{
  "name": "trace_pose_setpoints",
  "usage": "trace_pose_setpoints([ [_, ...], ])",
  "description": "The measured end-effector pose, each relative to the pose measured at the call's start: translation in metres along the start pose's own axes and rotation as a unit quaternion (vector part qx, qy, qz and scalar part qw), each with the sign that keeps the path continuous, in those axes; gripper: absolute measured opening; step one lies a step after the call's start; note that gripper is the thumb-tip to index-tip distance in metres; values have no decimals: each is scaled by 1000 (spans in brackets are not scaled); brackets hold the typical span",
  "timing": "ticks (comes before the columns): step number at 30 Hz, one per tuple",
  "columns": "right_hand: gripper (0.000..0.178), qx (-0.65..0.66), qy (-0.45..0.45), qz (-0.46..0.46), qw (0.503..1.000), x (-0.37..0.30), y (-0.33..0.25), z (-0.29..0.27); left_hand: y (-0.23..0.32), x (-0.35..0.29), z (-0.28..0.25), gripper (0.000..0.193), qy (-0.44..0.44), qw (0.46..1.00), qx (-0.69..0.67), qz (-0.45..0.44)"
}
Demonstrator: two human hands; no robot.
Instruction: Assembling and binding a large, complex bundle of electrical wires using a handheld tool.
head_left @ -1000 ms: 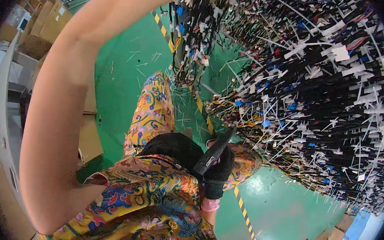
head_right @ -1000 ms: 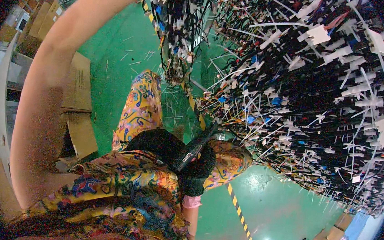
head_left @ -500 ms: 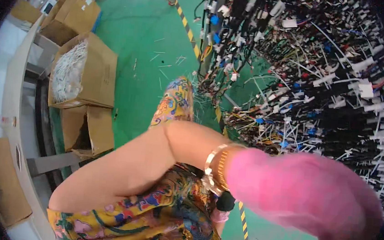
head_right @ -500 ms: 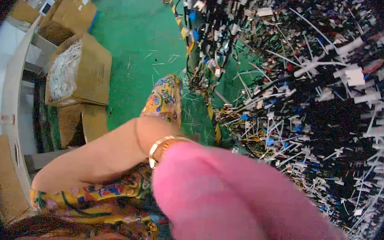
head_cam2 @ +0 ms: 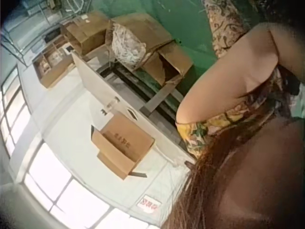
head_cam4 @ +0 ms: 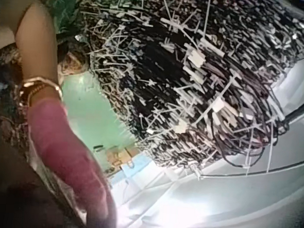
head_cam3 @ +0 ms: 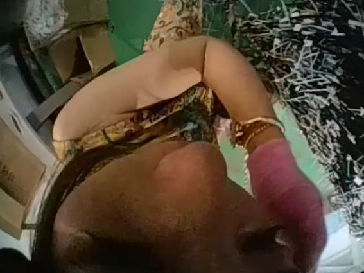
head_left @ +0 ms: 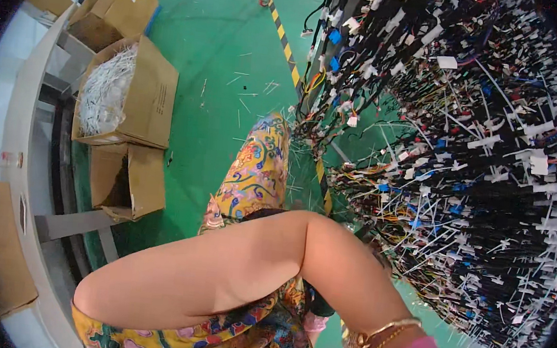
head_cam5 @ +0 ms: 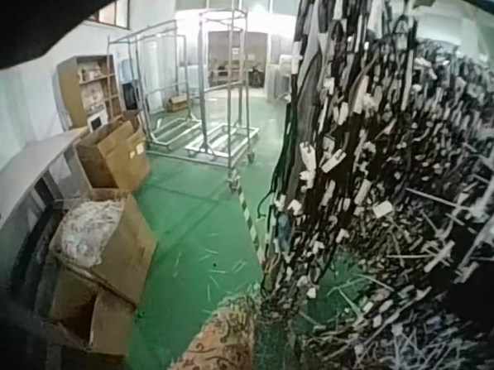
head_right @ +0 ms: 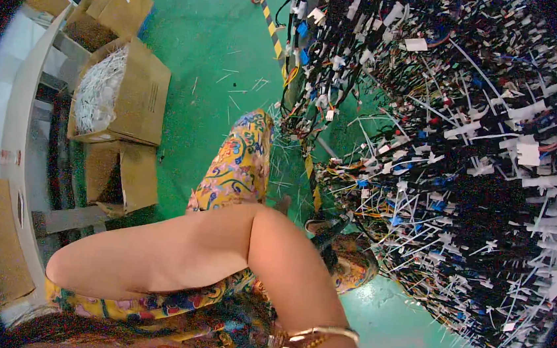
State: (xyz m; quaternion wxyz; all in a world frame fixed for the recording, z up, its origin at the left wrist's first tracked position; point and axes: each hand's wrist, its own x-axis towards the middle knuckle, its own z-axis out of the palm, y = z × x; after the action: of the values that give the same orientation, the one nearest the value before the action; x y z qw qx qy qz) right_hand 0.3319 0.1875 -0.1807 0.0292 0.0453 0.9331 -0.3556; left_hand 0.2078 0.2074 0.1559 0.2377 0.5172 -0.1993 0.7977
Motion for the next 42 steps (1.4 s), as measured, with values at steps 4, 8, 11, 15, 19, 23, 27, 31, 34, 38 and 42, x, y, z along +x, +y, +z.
trace_pose_setpoints([
  [4, 34, 5, -15, 21, 1000, -9, -8, -9, -51, -33, 10, 40, 37, 997, 43, -47],
  [8, 34, 2, -2, 60, 998, -17, -7, -27, 21, -56, 5, 39, 58, 992, 58, -101],
  [11, 34, -3, 17, 85, 996, -24, -9, -41, 100, -66, -16, 39, 61, 985, 69, -144],
  [15, 34, 24, 17, 103, 994, -20, -27, -31, 107, -55, -6, 33, 174, 936, -196, -236],
  [19, 34, 44, 11, 95, 994, 0, -39, -31, 95, -95, -4, 38, 84, 904, -88, -411],
  [23, 34, 40, 51, 89, 994, 26, -43, -44, 86, -249, -9, 47, -111, 943, 126, -288],
  [27, 34, 47, 89, 63, 993, 65, -49, -55, 86, -267, -60, 54, -272, 906, 278, -165],
  [31, 34, 41, 151, 78, 985, 69, -37, -83, 187, -10, -53, 20, -194, 806, 435, -352],
  [34, 34, 61, 159, 67, 983, 79, -45, -82, 221, 44, -77, 21, 191, 822, 532, -67],
  [38, 34, 71, 169, 55, 982, 79, -53, -85, 216, 124, -132, 31, 82, 547, 829, 84],
  [42, 34, 170, 200, 117, 958, 83, -4, -45, 180, 170, -151, 47, 82, 627, 772, -64],
])
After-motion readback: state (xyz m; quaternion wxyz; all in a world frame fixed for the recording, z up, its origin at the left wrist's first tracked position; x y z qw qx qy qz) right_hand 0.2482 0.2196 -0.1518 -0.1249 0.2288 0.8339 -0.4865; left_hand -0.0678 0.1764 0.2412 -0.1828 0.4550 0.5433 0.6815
